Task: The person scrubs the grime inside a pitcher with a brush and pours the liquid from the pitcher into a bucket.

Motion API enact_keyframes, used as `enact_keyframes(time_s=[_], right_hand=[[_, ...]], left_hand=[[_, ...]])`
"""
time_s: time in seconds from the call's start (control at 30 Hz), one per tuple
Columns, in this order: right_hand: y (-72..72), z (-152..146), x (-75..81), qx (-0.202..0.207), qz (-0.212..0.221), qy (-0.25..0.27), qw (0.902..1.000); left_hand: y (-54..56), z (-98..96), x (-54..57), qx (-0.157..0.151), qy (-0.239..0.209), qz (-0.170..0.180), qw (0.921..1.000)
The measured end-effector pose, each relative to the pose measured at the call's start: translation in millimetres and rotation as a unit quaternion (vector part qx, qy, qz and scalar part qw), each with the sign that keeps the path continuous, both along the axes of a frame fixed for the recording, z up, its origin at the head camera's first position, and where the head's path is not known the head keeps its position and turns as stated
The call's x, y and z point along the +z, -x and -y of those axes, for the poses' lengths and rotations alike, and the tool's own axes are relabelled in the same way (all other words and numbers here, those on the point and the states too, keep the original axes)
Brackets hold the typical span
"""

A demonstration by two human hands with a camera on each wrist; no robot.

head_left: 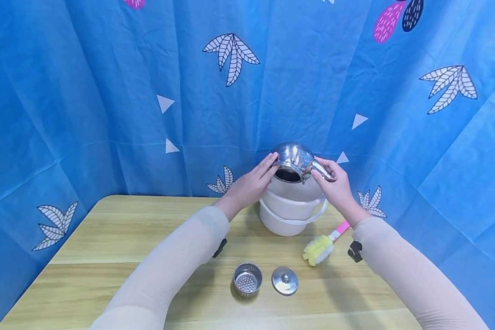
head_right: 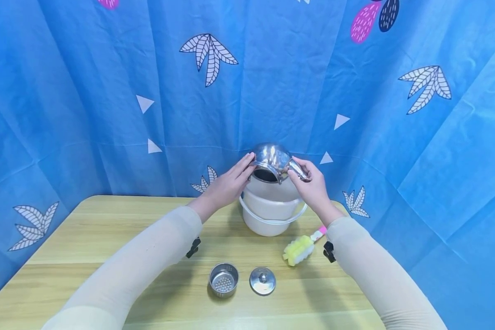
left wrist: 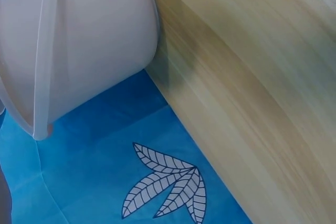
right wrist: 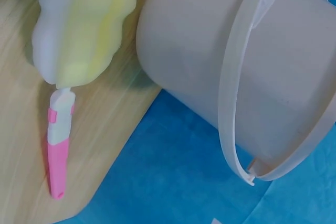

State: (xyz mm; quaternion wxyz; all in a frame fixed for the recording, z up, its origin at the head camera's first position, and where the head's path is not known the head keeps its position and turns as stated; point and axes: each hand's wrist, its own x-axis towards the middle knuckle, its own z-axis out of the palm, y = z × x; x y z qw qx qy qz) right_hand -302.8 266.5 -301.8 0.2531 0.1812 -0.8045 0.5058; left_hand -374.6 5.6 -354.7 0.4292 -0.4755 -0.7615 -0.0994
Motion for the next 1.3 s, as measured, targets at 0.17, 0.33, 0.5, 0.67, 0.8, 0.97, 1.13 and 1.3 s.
enact_keyframes(time_s=[0.17, 0.33, 0.5, 0.67, 0.8, 0.97, 1.13, 1.3], right_hand=[[-1.0, 0.8, -0.5, 0.007, -0.022, -0.001, 0.9997], [-2.3, 0.5, -1.0, 0.004, -0.032, -0.006, 0.9995], [-1.3, 0.0, -1.7, 0.003, -0.046, -0.006, 0.9989], [-0.8, -0.4, -2.0, -0.001, -0.065, -0.009, 0.9979], [-1.6, -0.6, -2.2, -0.005, -0.074, -0.019, 0.9971], [-3.2, -0.3, -1.7, -0.005, -0.088, -0.029, 0.9957], [-4.2, 0.5, -0.9, -0.008, -0.102, -0.041, 0.9939], [-3.5, 1.3, -0.5, -0.012, -0.116, -0.05, 0.992]], left_hand=[[-0.9, 1.7, -0.5, 0.005, 0.011, -0.003, 0.9999], [-1.4, 2.0, -0.1, 0.007, 0.014, -0.011, 0.9998], [-0.3, 0.8, -0.5, 0.005, 0.01, -0.022, 0.9997], [0.3, -0.4, -1.4, 0.013, 0.012, -0.038, 0.9991], [0.8, -0.6, -2.9, 0.016, 0.013, -0.056, 0.9982], [3.2, -0.7, -5.0, 0.017, 0.011, -0.072, 0.9972], [5.0, -0.3, -5.9, 0.024, 0.012, -0.087, 0.9959], [4.0, 1.0, -5.7, 0.027, 0.014, -0.086, 0.9958]])
